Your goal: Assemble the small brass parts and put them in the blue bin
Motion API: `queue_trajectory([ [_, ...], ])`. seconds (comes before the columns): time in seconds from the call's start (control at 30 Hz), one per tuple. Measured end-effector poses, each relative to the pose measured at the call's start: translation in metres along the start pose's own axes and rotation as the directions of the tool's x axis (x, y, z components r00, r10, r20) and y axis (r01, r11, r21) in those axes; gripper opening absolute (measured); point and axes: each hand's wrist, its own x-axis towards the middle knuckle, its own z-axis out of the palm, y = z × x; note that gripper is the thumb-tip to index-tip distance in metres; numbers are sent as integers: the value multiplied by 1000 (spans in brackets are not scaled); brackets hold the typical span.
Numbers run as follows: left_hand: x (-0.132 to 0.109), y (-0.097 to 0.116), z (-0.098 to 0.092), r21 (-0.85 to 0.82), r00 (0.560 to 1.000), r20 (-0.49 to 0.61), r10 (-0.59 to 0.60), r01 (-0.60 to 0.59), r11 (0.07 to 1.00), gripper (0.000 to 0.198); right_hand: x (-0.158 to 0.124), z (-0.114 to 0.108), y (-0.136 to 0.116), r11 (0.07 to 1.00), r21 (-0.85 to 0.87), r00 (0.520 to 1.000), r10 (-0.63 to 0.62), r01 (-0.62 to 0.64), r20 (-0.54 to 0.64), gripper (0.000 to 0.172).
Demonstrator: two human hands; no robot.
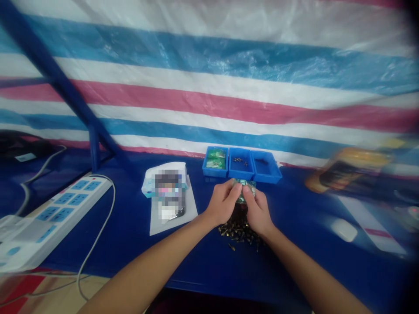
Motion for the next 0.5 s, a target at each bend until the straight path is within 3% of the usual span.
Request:
queue_trajectory([
  [0.27, -3, -1, 4, 33, 999, -46, 28, -26, 999, 40, 0, 0, -1, 1000, -2, 1000, -26, 26, 0, 42],
  [0.5, -5, -2, 3, 206, 990, -49, 129, -116, 972, 40, -1, 2, -1, 1000, -9, 998, -24, 23, -54, 39],
])
